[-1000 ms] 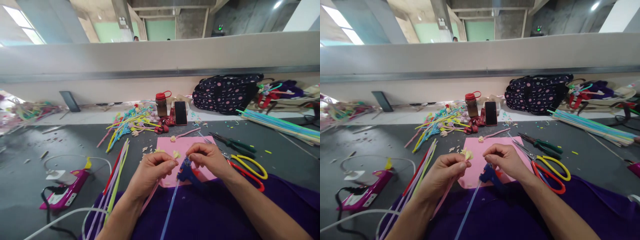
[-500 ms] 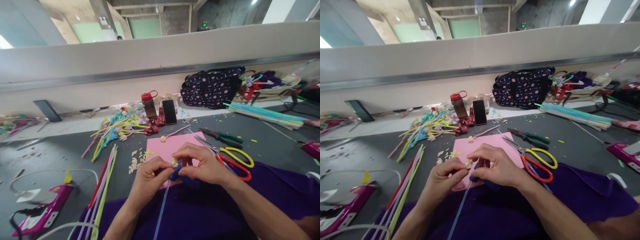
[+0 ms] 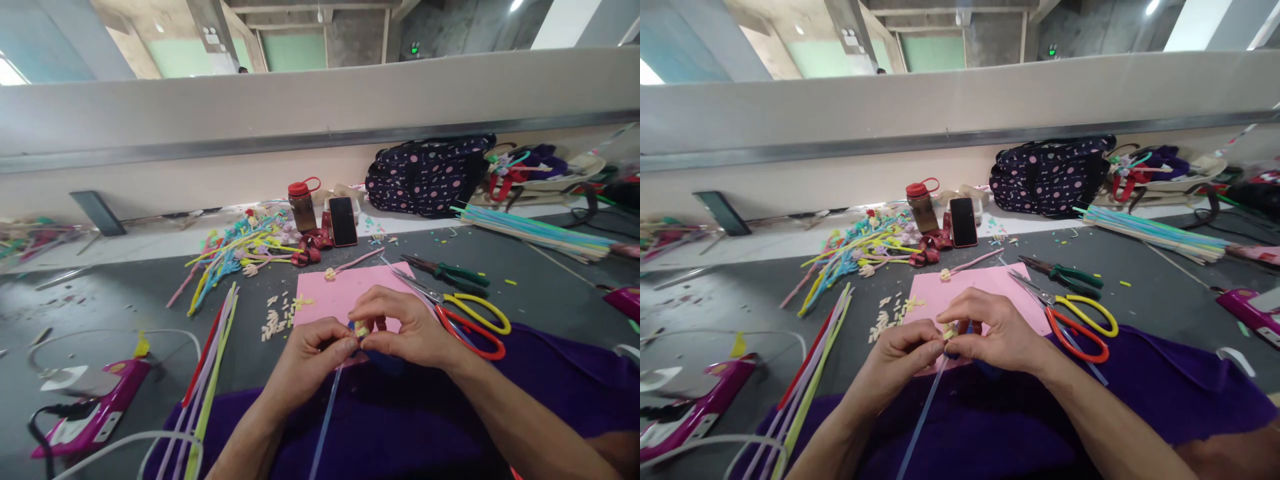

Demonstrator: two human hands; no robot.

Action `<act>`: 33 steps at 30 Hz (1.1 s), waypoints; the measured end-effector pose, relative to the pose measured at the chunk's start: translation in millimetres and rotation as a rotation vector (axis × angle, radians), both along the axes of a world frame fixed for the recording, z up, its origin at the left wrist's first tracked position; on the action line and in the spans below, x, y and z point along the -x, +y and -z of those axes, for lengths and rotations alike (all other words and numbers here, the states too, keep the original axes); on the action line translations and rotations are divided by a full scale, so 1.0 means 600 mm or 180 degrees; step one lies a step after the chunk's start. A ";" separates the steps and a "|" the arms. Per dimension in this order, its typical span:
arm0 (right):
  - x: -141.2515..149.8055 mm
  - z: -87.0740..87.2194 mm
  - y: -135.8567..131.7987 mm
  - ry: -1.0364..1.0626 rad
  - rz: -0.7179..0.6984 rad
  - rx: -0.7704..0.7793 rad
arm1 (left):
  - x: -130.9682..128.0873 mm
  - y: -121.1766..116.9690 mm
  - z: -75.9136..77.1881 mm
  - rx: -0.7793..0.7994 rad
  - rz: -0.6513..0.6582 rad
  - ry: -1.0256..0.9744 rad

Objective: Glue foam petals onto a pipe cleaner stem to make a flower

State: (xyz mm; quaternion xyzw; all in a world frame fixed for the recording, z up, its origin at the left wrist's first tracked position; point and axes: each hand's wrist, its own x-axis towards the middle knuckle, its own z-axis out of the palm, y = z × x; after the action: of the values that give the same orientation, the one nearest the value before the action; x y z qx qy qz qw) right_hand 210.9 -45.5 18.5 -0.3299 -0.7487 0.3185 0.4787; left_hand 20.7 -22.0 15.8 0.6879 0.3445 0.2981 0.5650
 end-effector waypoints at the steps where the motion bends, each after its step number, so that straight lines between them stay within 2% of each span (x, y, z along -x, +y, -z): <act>1: 0.000 0.001 0.000 -0.0015 0.0007 -0.0002 | 0.000 0.000 0.001 0.0050 -0.0007 -0.0025; 9: 0.004 0.005 -0.001 -0.0025 0.0024 -0.0013 | 0.002 -0.004 0.005 0.0673 -0.0074 -0.0336; 26: 0.008 0.008 -0.001 0.0042 0.0083 -0.0096 | 0.000 -0.002 0.014 0.0501 -0.0159 -0.0400; 33: 0.008 0.010 -0.001 0.0053 0.0075 -0.0122 | -0.001 -0.001 0.012 0.0646 -0.0179 -0.0416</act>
State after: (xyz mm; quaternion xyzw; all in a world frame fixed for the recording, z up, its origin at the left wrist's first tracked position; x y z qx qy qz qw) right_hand 205.9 -46.0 12.5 -0.3268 -0.7467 0.3012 0.4949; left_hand 21.4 -22.6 8.8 0.5964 0.3545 0.3217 0.6443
